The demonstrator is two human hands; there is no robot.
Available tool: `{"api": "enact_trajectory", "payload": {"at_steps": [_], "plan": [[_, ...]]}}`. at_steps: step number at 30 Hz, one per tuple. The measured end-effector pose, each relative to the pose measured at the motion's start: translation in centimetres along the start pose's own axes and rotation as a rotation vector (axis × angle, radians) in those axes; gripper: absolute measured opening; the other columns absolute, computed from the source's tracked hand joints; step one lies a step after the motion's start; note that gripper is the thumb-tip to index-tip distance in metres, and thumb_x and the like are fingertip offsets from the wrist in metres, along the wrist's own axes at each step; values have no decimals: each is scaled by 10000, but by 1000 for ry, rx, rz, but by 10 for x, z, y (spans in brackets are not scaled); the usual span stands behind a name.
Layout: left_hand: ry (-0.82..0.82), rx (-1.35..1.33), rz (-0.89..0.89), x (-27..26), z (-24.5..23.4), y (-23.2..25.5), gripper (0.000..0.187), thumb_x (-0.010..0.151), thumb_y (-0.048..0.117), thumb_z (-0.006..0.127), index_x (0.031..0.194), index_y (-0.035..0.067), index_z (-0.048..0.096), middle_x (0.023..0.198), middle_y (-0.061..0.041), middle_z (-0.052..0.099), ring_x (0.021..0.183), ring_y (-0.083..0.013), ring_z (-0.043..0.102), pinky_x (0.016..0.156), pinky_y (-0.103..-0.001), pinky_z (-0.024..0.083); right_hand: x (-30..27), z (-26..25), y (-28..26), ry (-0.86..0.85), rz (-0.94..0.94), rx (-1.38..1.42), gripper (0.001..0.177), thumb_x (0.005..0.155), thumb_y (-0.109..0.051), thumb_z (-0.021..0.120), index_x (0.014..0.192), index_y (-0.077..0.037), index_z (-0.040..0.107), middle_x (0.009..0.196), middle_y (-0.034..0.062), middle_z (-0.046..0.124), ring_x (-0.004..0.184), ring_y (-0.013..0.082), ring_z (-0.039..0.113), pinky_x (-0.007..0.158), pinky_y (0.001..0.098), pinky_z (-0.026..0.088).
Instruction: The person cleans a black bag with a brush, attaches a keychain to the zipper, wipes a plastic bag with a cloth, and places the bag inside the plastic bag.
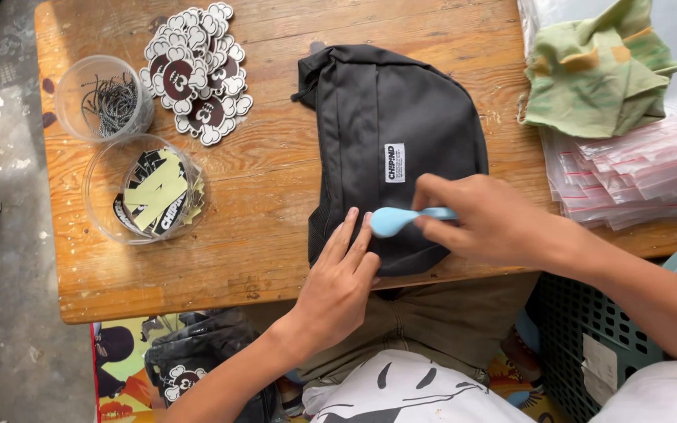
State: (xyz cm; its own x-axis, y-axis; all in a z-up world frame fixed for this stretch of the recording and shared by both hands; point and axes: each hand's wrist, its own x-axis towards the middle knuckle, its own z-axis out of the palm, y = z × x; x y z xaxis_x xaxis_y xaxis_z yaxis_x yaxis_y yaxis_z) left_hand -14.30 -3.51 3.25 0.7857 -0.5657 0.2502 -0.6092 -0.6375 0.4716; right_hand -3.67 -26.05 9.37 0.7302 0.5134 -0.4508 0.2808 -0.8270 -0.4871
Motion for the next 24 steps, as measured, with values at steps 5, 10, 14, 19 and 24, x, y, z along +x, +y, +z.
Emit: {"api": "enact_trajectory", "payload": {"at_steps": [5, 10, 14, 19, 24], "plan": [[45, -64, -6, -4, 2, -1, 146, 899, -141, 466, 879, 4, 467, 1484, -408, 345, 1414, -610, 301, 1152, -624, 372, 1, -5, -21, -176, 72, 113, 113, 906, -293, 594, 933, -183, 599, 680, 56, 671, 578, 236, 487, 617, 357, 399], [89, 19, -13, -6, 8, -2, 132, 905, 43, 652, 923, 66, 524, 1519, -350, 397, 1428, -557, 342, 1118, -588, 363, -19, -26, -1, -233, 159, -76, 287, 791, -333, 651, 1047, -222, 722, 909, 127, 817, 937, 413, 749, 817, 569, 557], [-36, -18, -8, 1, -5, 5, 156, 859, -124, 495, 886, 29, 486, 1505, -415, 307, 1433, -601, 266, 1156, -621, 358, -47, -36, 33, 90, 318, -653, 274, 913, -550, 595, 1074, -332, 551, 871, -24, 719, 767, 289, 709, 619, 429, 493], [-57, 95, -41, 25, -20, 15, 351, 950, 359, 647, 896, 22, 565, 1424, -378, 462, 1353, -543, 422, 1073, -548, 403, -62, -25, 51, 535, 218, -432, 204, 933, -384, 654, 1031, -214, 602, 758, -63, 700, 677, 296, 666, 534, 489, 470], [36, 173, -32, 93, -9, 9, 260, 977, 306, 607, 826, 115, 514, 734, -88, 566, 674, -340, 585, 592, -447, 395, -53, 3, 80, 990, -34, -194, 154, 997, -134, 768, 1067, -58, 653, 788, 37, 683, 694, 249, 656, 587, 426, 462]]}}
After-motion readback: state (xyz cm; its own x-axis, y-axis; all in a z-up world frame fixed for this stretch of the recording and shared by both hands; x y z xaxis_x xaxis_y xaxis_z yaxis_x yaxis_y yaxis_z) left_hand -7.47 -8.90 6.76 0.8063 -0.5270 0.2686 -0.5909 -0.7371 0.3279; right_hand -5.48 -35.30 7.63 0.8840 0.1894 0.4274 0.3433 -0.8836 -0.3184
